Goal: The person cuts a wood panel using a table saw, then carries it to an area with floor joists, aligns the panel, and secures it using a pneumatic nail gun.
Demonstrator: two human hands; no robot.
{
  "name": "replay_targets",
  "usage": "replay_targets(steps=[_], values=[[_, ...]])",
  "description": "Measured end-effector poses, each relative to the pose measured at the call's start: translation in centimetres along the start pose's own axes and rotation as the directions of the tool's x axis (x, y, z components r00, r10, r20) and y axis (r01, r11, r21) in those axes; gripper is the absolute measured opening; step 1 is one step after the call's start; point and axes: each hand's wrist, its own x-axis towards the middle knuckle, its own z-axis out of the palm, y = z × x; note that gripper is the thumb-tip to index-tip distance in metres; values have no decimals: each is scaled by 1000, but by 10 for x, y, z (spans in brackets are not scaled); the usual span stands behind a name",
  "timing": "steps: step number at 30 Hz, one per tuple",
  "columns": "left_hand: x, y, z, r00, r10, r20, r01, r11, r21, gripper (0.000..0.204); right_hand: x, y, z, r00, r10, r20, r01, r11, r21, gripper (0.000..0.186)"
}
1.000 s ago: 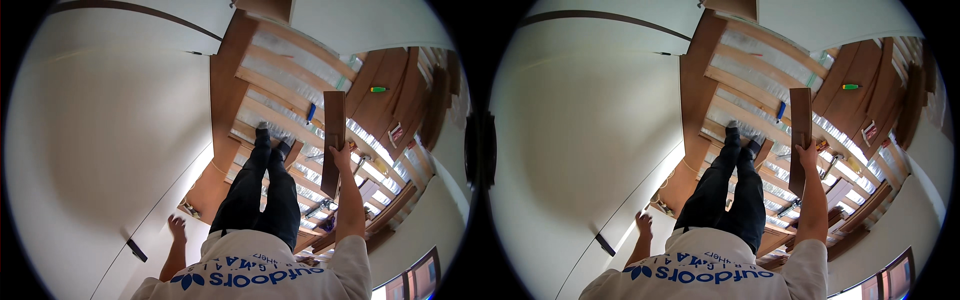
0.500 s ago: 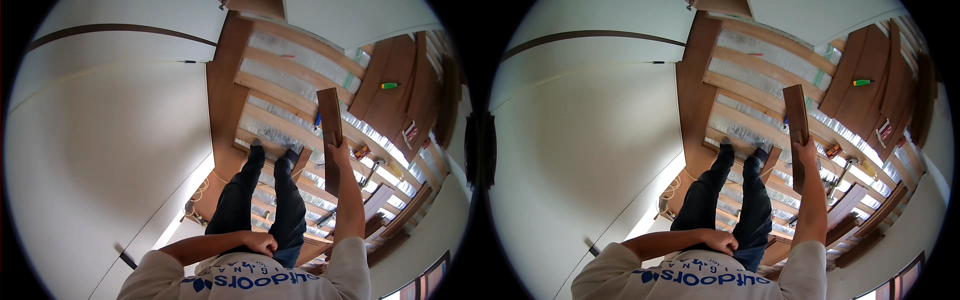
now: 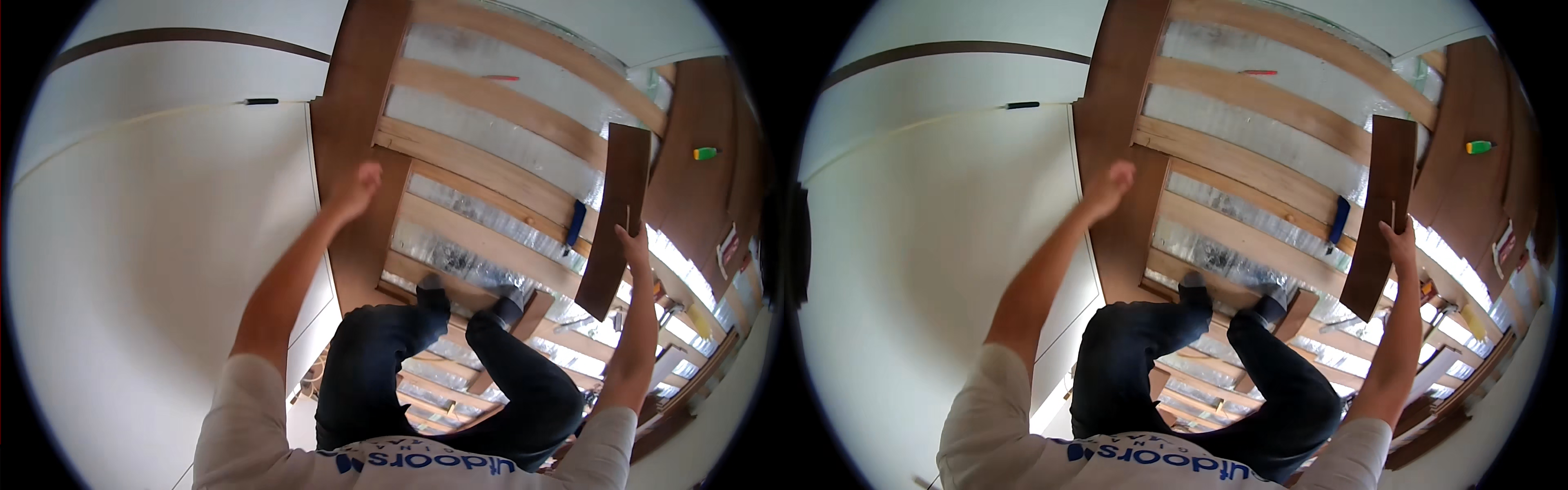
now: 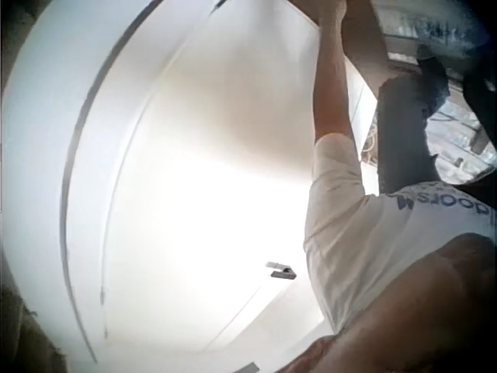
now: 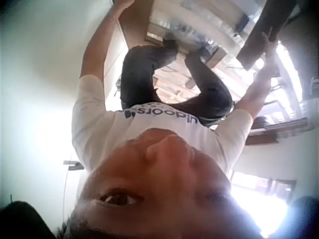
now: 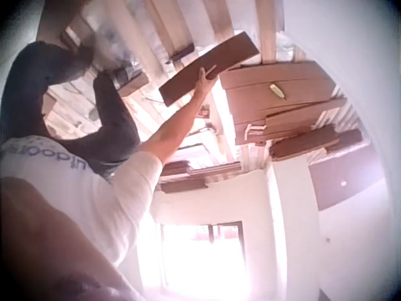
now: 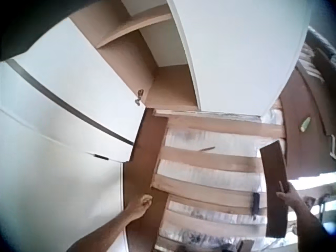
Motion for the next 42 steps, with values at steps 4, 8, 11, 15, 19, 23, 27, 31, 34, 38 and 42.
replay_targets(steps=[4,8,11,15,19,23,27,31,34,38,42], values=[[147,-31,-44,920,161,-356,-105,979,172,48,18,22,34,991,36,132,-59,983,172,65],[242,-20,-44,803,242,-544,52,882,469,63,26,47,44,978,83,194,-133,956,261,67],[280,-26,-29,790,272,-550,10,890,455,75,52,70,23,988,62,138,-68,997,43,67],[282,-28,-4,752,296,-589,35,874,484,88,49,-18,63,969,-221,-110,40,580,-813,56],[283,-26,6,734,322,-598,4,878,478,89,82,-115,121,861,-493,-123,220,580,-785,53],[282,-27,-4,747,302,-592,-13,897,442,86,177,-184,235,735,-641,-221,352,639,-684,55],[277,-27,-6,776,266,-571,-14,913,407,87,208,-213,314,700,-576,-422,165,706,-689,60],[283,-25,-14,826,201,-527,24,921,388,90,215,-220,313,711,-581,-395,198,705,-680,59],[294,-21,-26,831,209,-516,-1,927,374,89,223,-212,312,674,-628,-389,224,675,-703,58],[294,-18,-36,836,183,-517,-18,951,308,81,224,-216,315,699,-621,-355,224,661,-717,58],[333,12,-78,916,290,-277,-239,949,206,74,223,-216,309,708,-613,-351,208,656,-726,59]])
